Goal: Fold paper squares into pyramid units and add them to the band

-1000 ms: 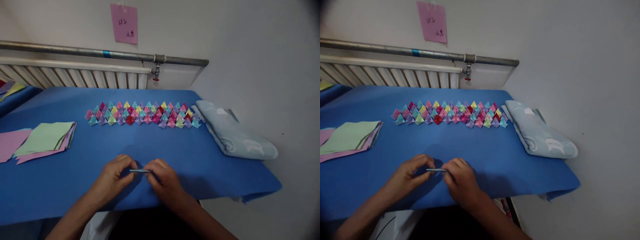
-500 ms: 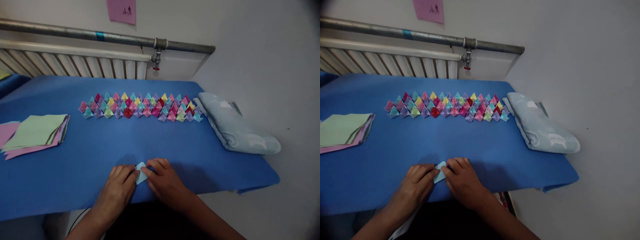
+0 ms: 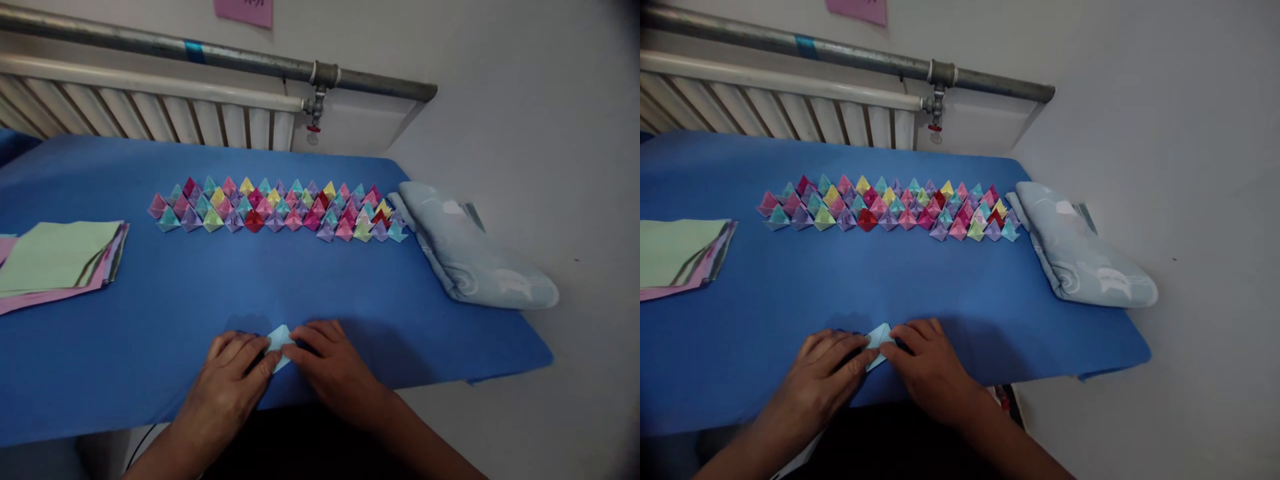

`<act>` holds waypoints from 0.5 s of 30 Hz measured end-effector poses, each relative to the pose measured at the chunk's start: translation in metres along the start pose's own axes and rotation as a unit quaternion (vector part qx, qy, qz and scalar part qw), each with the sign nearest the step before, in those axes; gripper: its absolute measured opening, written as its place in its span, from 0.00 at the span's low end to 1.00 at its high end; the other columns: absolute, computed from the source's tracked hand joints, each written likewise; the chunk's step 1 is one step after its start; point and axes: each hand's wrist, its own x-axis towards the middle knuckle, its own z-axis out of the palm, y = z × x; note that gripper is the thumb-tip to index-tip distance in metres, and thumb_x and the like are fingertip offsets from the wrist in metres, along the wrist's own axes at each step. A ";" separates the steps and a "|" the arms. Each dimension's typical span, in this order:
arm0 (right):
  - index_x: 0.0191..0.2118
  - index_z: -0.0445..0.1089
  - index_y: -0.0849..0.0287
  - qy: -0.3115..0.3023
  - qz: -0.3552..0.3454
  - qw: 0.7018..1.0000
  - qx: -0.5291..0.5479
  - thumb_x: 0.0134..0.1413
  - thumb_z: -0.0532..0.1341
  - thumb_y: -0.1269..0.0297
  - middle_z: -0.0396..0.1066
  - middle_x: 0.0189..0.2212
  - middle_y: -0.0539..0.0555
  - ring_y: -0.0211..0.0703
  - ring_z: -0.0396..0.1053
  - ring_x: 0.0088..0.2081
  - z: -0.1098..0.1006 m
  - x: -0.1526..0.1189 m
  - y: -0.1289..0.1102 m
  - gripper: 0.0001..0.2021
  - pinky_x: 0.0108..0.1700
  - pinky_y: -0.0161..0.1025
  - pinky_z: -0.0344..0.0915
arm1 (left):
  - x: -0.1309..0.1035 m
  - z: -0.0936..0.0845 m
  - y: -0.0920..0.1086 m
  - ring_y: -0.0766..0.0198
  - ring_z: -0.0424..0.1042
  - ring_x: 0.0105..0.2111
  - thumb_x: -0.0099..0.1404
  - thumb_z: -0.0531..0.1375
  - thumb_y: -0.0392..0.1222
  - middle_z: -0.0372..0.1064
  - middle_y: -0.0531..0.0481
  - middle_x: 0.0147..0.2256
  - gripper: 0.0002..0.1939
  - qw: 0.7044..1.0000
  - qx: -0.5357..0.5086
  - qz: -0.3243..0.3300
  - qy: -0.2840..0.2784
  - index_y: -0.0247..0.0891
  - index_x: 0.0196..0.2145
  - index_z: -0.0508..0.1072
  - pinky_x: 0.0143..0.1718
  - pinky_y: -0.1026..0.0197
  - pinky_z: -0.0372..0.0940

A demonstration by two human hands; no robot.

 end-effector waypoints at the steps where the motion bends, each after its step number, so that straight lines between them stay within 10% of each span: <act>1: 0.47 0.71 0.55 -0.002 0.001 1.000 0.001 0.63 0.54 0.71 0.71 0.44 0.55 0.45 0.64 0.44 0.000 0.000 0.000 0.11 0.45 0.44 0.60 | -0.001 0.001 0.000 0.56 0.69 0.44 0.70 0.52 0.31 0.73 0.44 0.44 0.13 1.000 -0.001 -0.001 -0.001 0.39 0.46 0.73 0.48 0.49 0.58; 15: 0.47 0.71 0.55 -0.009 0.000 1.000 0.003 0.63 0.54 0.72 0.71 0.49 0.55 0.47 0.63 0.47 -0.001 -0.002 0.000 0.12 0.46 0.46 0.60 | -0.003 0.001 -0.002 0.55 0.67 0.48 0.71 0.46 0.30 0.70 0.44 0.53 0.18 0.998 0.005 0.045 -0.033 0.37 0.52 0.70 0.52 0.48 0.54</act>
